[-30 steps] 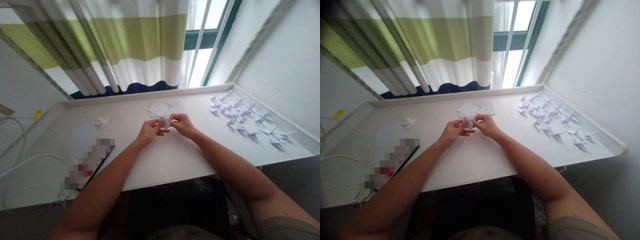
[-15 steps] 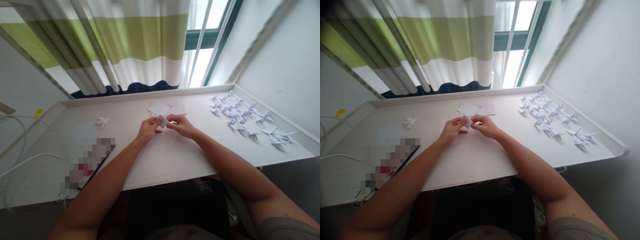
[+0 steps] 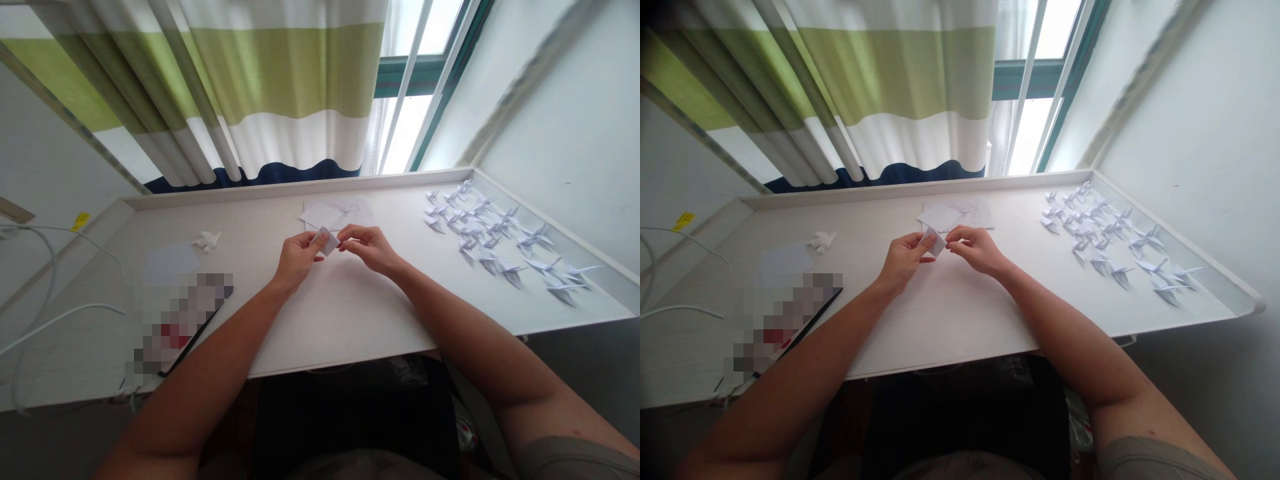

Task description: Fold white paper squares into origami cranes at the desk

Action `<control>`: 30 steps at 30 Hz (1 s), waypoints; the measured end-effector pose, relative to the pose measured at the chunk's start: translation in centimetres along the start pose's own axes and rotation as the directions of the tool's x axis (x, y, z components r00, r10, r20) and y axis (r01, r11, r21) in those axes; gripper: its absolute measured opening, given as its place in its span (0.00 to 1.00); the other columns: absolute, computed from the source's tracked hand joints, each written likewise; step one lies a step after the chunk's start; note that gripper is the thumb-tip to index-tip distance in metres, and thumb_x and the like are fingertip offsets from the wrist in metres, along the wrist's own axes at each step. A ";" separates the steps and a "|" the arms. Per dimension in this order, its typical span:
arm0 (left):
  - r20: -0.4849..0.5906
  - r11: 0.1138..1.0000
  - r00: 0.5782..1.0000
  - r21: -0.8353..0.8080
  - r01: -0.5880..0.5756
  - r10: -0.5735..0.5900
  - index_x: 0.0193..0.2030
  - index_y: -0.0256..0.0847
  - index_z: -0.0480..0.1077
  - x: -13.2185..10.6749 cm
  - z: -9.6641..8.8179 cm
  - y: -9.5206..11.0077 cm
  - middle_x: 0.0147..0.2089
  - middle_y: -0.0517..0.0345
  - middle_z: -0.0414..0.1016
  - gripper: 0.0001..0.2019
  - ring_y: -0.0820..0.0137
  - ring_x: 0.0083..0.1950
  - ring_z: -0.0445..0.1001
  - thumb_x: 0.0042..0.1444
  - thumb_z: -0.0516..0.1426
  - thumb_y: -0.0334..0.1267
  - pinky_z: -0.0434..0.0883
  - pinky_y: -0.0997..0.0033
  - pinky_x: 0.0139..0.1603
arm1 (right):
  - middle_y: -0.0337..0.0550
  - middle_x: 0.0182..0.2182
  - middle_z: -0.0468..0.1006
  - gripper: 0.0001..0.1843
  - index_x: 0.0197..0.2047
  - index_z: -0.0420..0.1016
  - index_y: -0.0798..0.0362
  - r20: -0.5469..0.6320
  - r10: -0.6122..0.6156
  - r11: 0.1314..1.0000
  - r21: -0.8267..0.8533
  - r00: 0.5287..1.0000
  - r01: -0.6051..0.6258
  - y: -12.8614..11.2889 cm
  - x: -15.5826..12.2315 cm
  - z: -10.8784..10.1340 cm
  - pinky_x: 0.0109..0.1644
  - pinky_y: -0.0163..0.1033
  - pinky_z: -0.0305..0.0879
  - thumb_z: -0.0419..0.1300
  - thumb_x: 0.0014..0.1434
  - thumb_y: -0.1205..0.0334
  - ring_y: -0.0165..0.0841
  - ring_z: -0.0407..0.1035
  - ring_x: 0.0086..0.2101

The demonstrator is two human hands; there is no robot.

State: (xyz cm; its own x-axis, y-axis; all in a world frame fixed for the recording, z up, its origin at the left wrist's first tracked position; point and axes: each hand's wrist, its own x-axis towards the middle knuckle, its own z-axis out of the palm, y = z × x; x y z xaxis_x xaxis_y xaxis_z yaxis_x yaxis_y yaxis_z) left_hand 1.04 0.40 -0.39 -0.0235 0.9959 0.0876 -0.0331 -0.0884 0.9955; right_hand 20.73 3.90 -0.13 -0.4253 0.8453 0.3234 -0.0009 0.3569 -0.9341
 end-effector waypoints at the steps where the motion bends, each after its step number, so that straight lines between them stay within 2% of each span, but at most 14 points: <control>1: -0.014 1.000 1.000 0.009 -0.010 0.010 0.38 0.40 0.85 0.0 -0.1 0.0 0.38 0.52 0.85 0.28 0.65 0.40 0.79 0.49 0.71 0.66 0.78 0.70 0.37 | 0.44 0.38 0.83 0.06 0.35 0.85 0.51 -0.008 0.002 1.000 -0.019 1.000 -0.002 0.1 0.0 0.0 0.47 0.44 0.75 0.69 0.57 0.58 0.37 0.76 0.40; 7: -0.003 1.000 1.000 0.013 -0.016 0.016 0.37 0.39 0.85 0.1 -0.3 0.1 0.36 0.52 0.85 0.26 0.66 0.38 0.79 0.49 0.72 0.64 0.77 0.70 0.37 | 0.44 0.34 0.83 0.18 0.33 0.83 0.50 -0.005 -0.035 0.983 -0.181 0.999 0.034 0.5 0.0 0.4 0.43 0.45 0.75 0.72 0.58 0.44 0.36 0.75 0.35; 13: 0.092 0.999 0.995 -0.019 0.038 -0.036 0.39 0.38 0.85 -0.2 -0.4 0.7 0.43 0.48 0.86 0.25 0.62 0.44 0.82 0.50 0.72 0.61 0.81 0.65 0.41 | 0.45 0.33 0.83 0.26 0.32 0.82 0.52 -0.009 -0.020 0.993 -0.118 1.000 0.019 0.3 0.0 0.0 0.42 0.43 0.73 0.67 0.63 0.35 0.36 0.74 0.35; 16: 0.123 0.998 0.991 -0.025 0.061 -0.057 0.39 0.38 0.84 -0.3 -0.5 1.1 0.44 0.47 0.86 0.24 0.59 0.46 0.82 0.52 0.72 0.60 0.81 0.63 0.41 | 0.44 0.30 0.81 0.29 0.31 0.80 0.52 -0.007 -0.020 0.992 -0.127 1.000 0.019 0.2 0.0 -0.2 0.44 0.43 0.72 0.65 0.64 0.33 0.35 0.74 0.34; 21: 0.144 0.996 0.986 -0.028 0.084 -0.079 0.38 0.38 0.83 -0.2 -0.6 1.1 0.42 0.47 0.85 0.24 0.59 0.45 0.81 0.52 0.71 0.60 0.81 0.63 0.39 | 0.45 0.31 0.83 0.30 0.31 0.79 0.53 0.067 0.004 0.991 -0.137 0.998 0.005 0.2 0.0 -0.2 0.45 0.44 0.71 0.61 0.67 0.32 0.35 0.75 0.35; 26: 0.110 0.997 0.991 -0.024 0.079 -0.076 0.39 0.38 0.84 0.1 -0.8 0.9 0.40 0.48 0.85 0.26 0.60 0.43 0.81 0.50 0.72 0.61 0.81 0.63 0.38 | 0.46 0.34 0.84 0.30 0.36 0.83 0.53 0.123 0.079 0.996 0.025 0.989 -0.083 0.2 0.1 -0.2 0.49 0.46 0.75 0.62 0.66 0.31 0.36 0.78 0.37; 30: 0.106 0.997 0.991 -0.001 0.079 -0.078 0.38 0.38 0.84 0.1 -0.8 1.1 0.41 0.47 0.85 0.26 0.59 0.44 0.81 0.50 0.71 0.63 0.81 0.63 0.37 | 0.45 0.33 0.84 0.29 0.37 0.84 0.53 0.124 0.115 0.987 0.101 0.986 -0.128 0.2 0.1 -0.4 0.48 0.45 0.77 0.67 0.62 0.32 0.35 0.79 0.36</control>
State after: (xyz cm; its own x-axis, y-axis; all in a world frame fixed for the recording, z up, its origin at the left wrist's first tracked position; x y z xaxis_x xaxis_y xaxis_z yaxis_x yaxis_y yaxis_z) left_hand 0.20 0.39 0.67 0.0856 0.9962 0.0126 -0.0358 -0.0096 0.9993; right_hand 21.03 4.16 -0.22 -0.5311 0.8252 0.1924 -0.0375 0.2040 -0.9783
